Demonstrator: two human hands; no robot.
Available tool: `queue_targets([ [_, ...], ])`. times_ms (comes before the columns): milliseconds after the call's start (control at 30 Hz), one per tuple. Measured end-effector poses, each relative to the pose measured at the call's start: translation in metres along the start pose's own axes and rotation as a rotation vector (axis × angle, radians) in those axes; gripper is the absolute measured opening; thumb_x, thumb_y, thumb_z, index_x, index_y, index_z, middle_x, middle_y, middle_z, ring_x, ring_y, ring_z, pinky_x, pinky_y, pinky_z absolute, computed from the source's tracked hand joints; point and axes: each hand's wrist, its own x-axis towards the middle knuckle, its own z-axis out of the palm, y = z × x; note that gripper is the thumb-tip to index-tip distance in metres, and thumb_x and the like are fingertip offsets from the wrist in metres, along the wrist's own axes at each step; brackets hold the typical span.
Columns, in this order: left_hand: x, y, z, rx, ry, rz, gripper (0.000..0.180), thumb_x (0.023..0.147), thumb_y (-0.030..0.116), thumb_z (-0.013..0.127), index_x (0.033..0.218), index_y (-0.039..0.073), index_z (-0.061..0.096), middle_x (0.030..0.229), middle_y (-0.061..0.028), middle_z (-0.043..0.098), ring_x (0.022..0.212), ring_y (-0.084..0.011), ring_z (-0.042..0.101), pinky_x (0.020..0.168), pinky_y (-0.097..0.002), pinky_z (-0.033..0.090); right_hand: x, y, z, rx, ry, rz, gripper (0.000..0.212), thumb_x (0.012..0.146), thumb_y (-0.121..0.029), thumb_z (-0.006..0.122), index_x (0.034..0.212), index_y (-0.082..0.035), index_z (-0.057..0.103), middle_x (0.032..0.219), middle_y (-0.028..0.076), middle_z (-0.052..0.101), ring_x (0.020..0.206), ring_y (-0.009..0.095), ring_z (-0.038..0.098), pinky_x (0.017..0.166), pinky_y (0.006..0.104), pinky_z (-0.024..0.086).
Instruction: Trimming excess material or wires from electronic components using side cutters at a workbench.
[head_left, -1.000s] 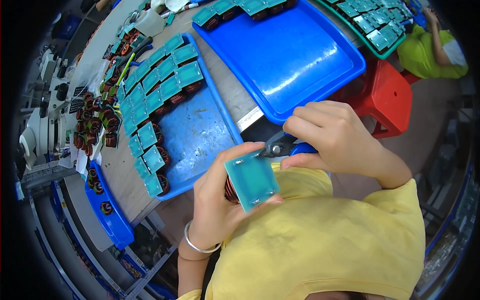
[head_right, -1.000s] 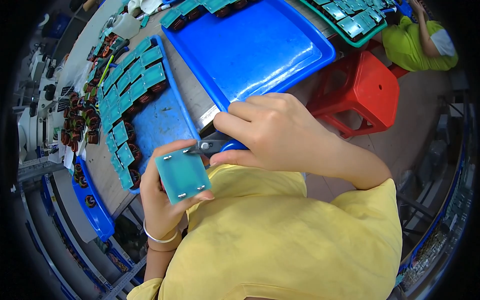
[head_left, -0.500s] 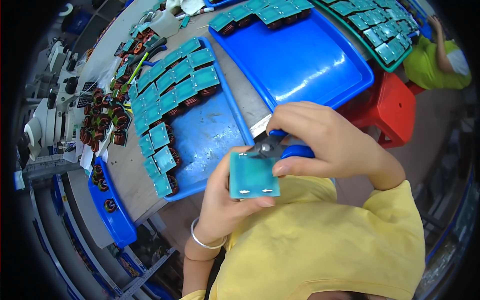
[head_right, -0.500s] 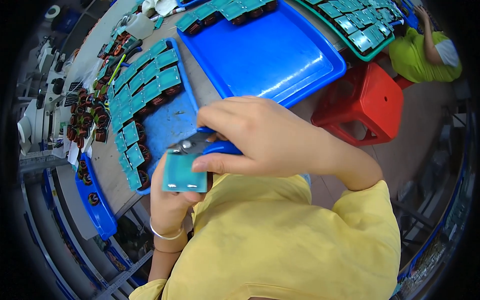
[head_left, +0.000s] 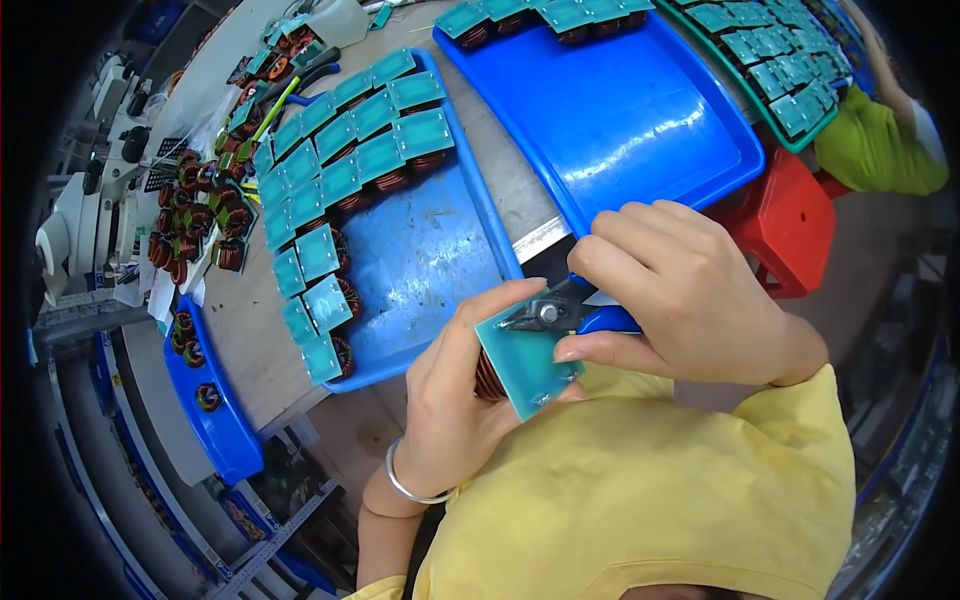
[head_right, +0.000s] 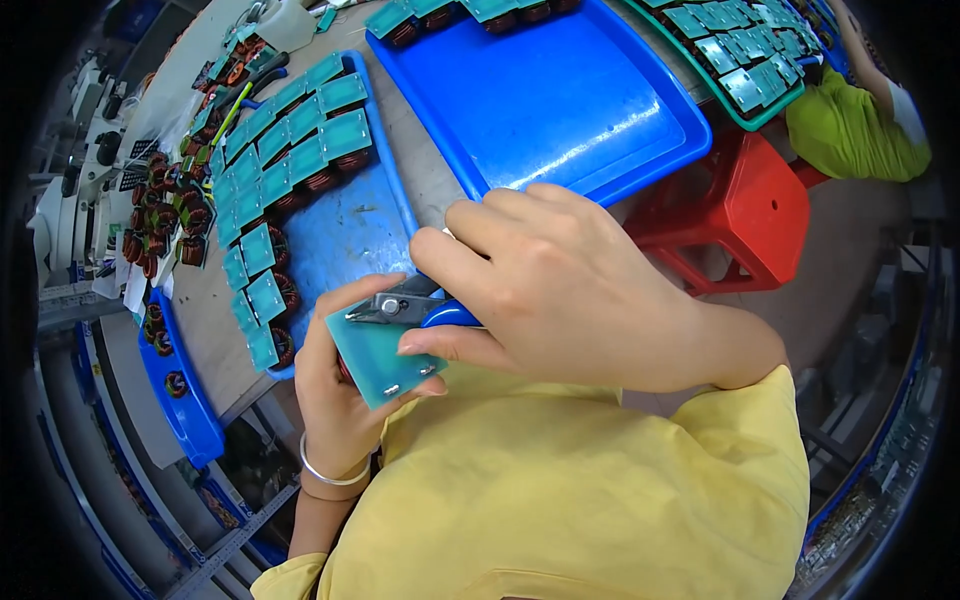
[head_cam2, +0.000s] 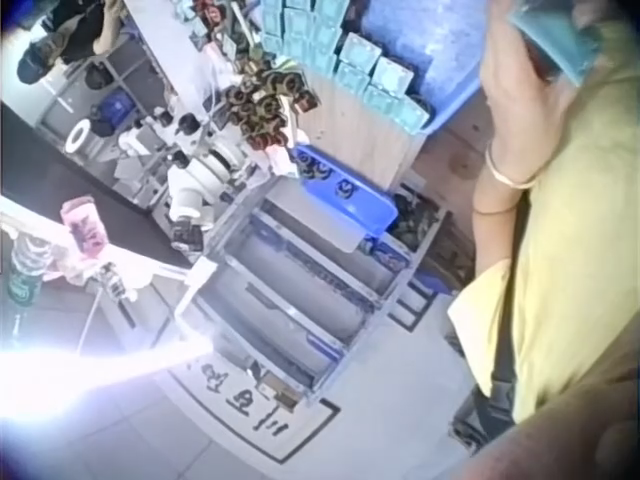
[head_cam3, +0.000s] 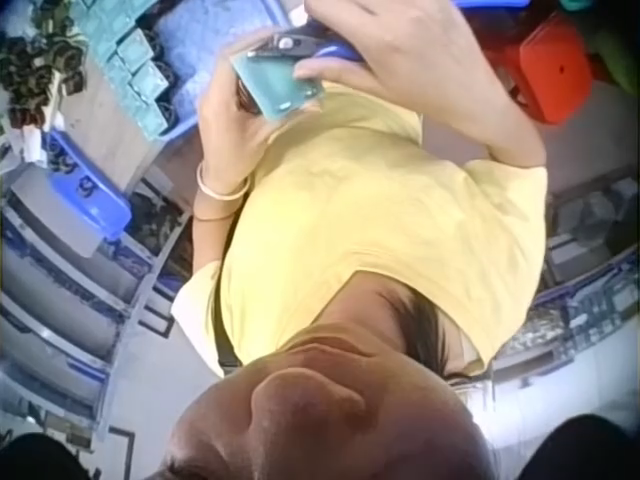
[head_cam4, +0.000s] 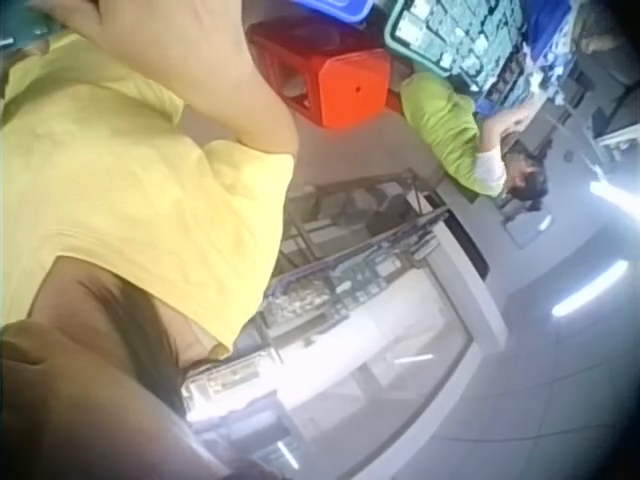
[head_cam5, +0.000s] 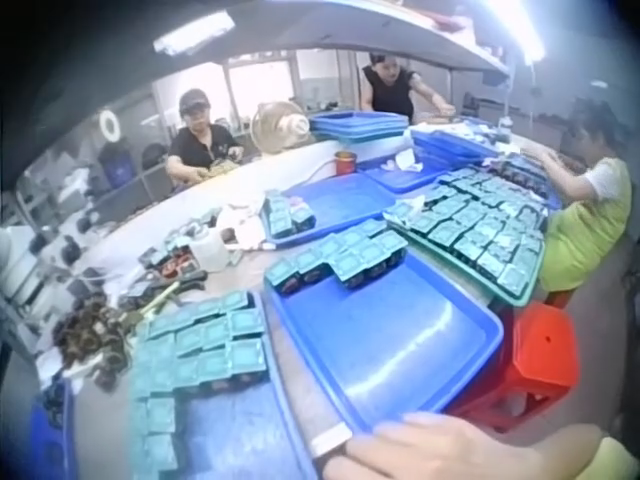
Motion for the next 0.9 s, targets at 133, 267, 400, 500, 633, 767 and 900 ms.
queue_targets([
  [133, -0.001, -0.002, 0.001, 0.049, 0.010, 0.003, 0.063, 0.063, 0.019, 0.081, 0.116, 0.000, 0.051, 0.101, -0.0113, 0.059, 0.083, -0.0171, 0.062, 0.068, -0.0269, 0.051, 0.000, -0.001, 0.001, -0.018, 0.026, -0.001, 0.046, 0.073, -0.044, 0.065, 0.084, -0.002, 0.051, 0.076, 0.010, 0.048, 0.067, 0.027, 0.049, 0.059, 0.0348, 0.038],
  [267, 0.000, 0.000, 0.000, 0.078, 0.009, 0.019, 0.063, 0.064, 0.019, 0.080, 0.116, 0.000, 0.050, 0.099, -0.0113, 0.060, 0.081, -0.0171, 0.063, 0.066, -0.0268, 0.051, 0.001, -0.003, -0.004, -0.034, -0.022, 0.012, 0.045, 0.073, -0.044, 0.064, 0.083, -0.003, 0.050, 0.076, 0.010, 0.048, 0.067, 0.027, 0.049, 0.059, 0.0347, 0.039],
  [400, 0.002, 0.001, 0.000, 0.064, -0.009, 0.002, 0.062, 0.064, 0.018, 0.080, 0.115, 0.000, 0.051, 0.095, -0.0109, 0.061, 0.079, -0.0167, 0.063, 0.065, -0.0268, 0.051, 0.001, 0.000, -0.002, -0.007, -0.058, 0.017, 0.044, 0.074, -0.044, 0.063, 0.082, -0.003, 0.050, 0.073, 0.009, 0.048, 0.066, 0.026, 0.050, 0.057, 0.0337, 0.039],
  [500, 0.003, -0.001, 0.001, 0.088, 0.005, 0.011, 0.062, 0.064, 0.019, 0.080, 0.115, 0.000, 0.051, 0.094, -0.0112, 0.061, 0.079, -0.0159, 0.062, 0.064, -0.0261, 0.050, 0.000, 0.001, 0.000, 0.045, -0.081, 0.050, 0.043, 0.074, -0.043, 0.063, 0.081, -0.003, 0.050, 0.070, 0.009, 0.048, 0.064, 0.027, 0.050, 0.055, 0.0336, 0.039],
  [633, 0.001, -0.011, 0.001, -0.081, 0.018, -0.021, 0.064, 0.066, 0.025, 0.080, 0.116, 0.000, 0.049, 0.093, -0.0118, 0.062, 0.076, -0.0139, 0.061, 0.059, -0.0225, 0.048, 0.002, 0.008, 0.000, 0.025, -0.034, 0.021, 0.038, 0.073, -0.038, 0.068, 0.083, -0.005, 0.051, 0.066, 0.009, 0.053, 0.066, 0.026, 0.058, 0.058, 0.0370, 0.045],
  [767, 0.001, -0.019, -0.005, -0.924, -0.076, -0.395, 0.065, 0.074, 0.040, 0.071, 0.117, -0.002, 0.046, 0.092, -0.0142, 0.061, 0.057, -0.0071, 0.050, 0.047, -0.0165, 0.039, -0.013, 0.028, -0.019, 0.227, -0.249, 0.038, 0.044, 0.069, -0.040, 0.070, 0.082, -0.003, 0.051, 0.070, 0.010, 0.051, 0.066, 0.030, 0.052, 0.059, 0.0364, 0.042],
  [900, 0.001, -0.025, -0.010, -0.965, -0.106, -0.399, 0.067, 0.076, 0.045, 0.068, 0.118, -0.003, 0.045, 0.090, -0.0156, 0.061, 0.051, -0.0052, 0.046, 0.042, -0.0157, 0.036, -0.013, 0.034, -0.020, 0.157, -0.422, 0.062, 0.038, 0.063, -0.026, 0.076, 0.082, -0.004, 0.052, 0.083, 0.014, 0.057, 0.076, 0.032, 0.055, 0.065, 0.0352, 0.044],
])
